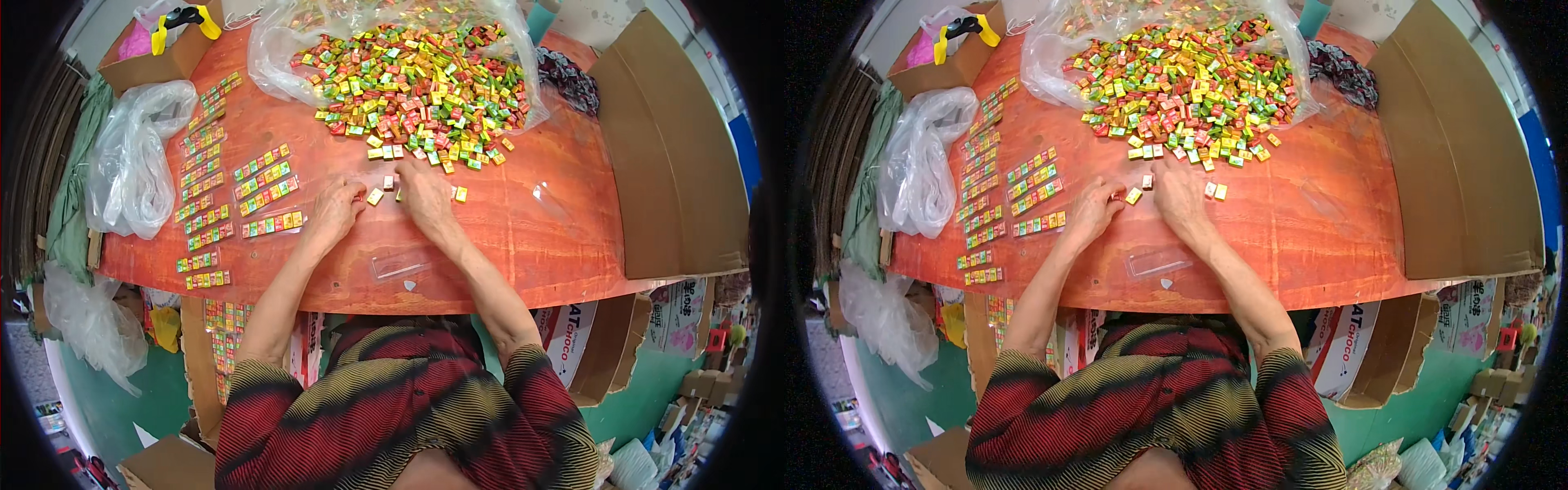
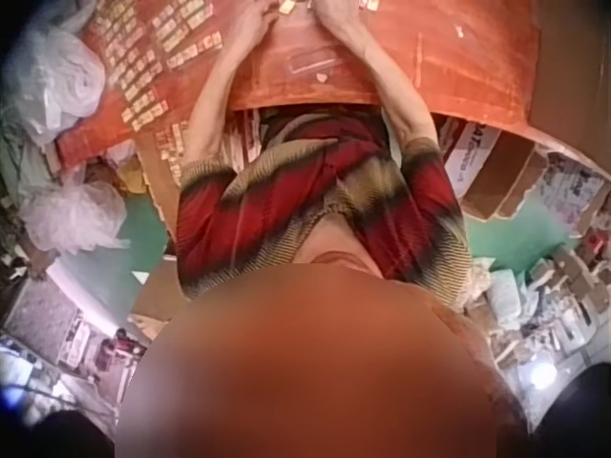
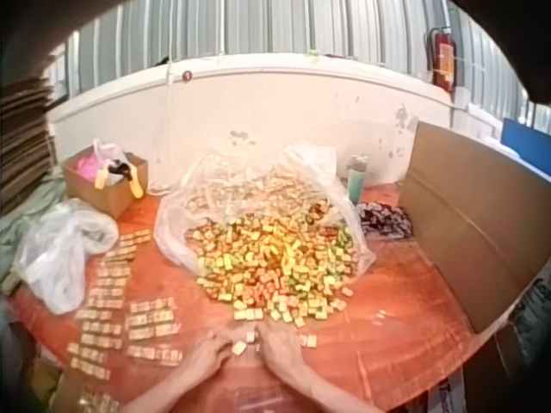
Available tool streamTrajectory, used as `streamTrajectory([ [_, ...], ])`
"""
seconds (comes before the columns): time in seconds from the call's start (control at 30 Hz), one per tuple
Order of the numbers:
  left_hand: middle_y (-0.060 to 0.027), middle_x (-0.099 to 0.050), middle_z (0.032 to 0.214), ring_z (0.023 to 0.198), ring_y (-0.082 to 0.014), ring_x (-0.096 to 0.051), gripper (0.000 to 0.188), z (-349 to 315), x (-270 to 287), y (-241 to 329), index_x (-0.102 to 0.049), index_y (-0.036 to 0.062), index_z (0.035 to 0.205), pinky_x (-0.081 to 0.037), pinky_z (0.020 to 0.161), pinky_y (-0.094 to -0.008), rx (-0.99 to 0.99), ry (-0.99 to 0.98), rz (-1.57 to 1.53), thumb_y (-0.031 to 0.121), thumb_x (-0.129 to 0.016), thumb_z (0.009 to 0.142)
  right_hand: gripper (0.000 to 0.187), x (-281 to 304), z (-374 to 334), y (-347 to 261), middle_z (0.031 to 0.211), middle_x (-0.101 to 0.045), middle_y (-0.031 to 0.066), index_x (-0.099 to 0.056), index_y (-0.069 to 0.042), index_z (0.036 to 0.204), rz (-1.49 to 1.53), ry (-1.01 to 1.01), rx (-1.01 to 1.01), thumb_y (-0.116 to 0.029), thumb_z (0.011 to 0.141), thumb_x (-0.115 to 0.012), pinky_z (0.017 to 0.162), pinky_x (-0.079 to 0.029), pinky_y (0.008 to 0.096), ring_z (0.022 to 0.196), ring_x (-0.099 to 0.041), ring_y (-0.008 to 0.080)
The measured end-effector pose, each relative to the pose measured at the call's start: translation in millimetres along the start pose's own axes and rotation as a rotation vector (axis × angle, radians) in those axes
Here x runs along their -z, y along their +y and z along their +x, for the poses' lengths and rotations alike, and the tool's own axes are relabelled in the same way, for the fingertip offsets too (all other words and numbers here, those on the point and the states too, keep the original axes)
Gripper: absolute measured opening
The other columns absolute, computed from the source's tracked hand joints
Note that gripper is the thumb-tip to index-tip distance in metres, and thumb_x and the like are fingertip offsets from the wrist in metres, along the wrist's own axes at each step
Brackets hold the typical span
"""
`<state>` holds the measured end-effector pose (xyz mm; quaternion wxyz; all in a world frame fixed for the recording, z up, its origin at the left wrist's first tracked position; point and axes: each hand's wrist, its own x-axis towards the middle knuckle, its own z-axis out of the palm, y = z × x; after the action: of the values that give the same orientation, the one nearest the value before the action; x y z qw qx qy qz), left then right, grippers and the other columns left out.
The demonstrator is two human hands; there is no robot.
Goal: Sorting and arranging small colorful rectangular items into neat rows on a table.
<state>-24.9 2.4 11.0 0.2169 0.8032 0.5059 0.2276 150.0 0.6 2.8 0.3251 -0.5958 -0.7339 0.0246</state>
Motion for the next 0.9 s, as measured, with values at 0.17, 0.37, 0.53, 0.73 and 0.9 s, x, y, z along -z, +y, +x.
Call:
streamTrajectory([
  [0.17,-0.0168,-0.057,0.09,0.088,-0.0324,-0.054,0.027,7.6,8.9,-9.4,-0.059,0.0026,0.095,-0.045,0.074,-0.0379,-0.042,-0.085,-0.035,0.004,-0.064,0.069,0.026,-5.8,2.6,-7.1,0.093,-0.057,0.0123,-0.059,-0.007,0.094,0.017,-0.166,0.128,-0.019,0.072,-0.064,0.074,-0.043,0.0402,0.087,-0.054,0.029],
  [0.37,-0.0158,-0.053,0.09,0.085,-0.0339,-0.055,0.028,0.1,11.7,0.4,-0.059,0.0037,0.099,-0.045,0.073,-0.0389,0.01,0.01,0.039,0.004,-0.063,0.071,0.028,-8.8,-7.9,-17.2,0.083,-0.054,0.0113,-0.057,-0.005,0.086,0.037,-0.067,0.204,-0.017,0.064,-0.069,0.069,-0.037,0.0412,0.082,-0.049,0.028],
  [0.53,-0.0152,-0.052,0.091,0.086,-0.0327,-0.054,0.031,2.0,4.8,-9.5,-0.058,0.0017,0.102,-0.045,0.075,-0.0372,-0.048,0.024,0.028,0.001,-0.062,0.072,0.028,-10.7,-14.2,-16.2,0.084,-0.052,0.011,-0.057,-0.006,0.091,0.06,-0.159,0.223,-0.016,0.067,-0.067,0.069,-0.04,0.0393,0.079,-0.049,0.0282],
  [0.73,-0.0144,-0.052,0.09,0.084,-0.0324,-0.055,0.026,5.2,3.4,-18.8,-0.06,0.0026,0.097,-0.045,0.073,-0.0377,-0.036,0.062,-0.072,0.003,-0.062,0.072,0.02,-24.4,-21.8,-32.4,0.074,-0.053,0.0107,-0.058,-0.005,0.089,0.016,-0.074,0.303,-0.009,0.069,-0.061,0.065,-0.044,0.0372,0.075,-0.052,0.0279],
  [0.9,-0.0163,-0.049,0.095,0.085,-0.0337,-0.054,0.036,-5.5,5.3,-6.1,-0.053,0.0031,0.109,-0.045,0.072,-0.0381,-0.068,0.132,0.026,0.004,-0.061,0.074,0.026,11.4,-19.5,12.9,0.087,-0.056,0.012,-0.057,-0.005,0.097,0.086,-0.105,0.133,-0.014,0.074,-0.062,0.066,-0.046,0.0382,0.085,-0.055,0.0279],
])
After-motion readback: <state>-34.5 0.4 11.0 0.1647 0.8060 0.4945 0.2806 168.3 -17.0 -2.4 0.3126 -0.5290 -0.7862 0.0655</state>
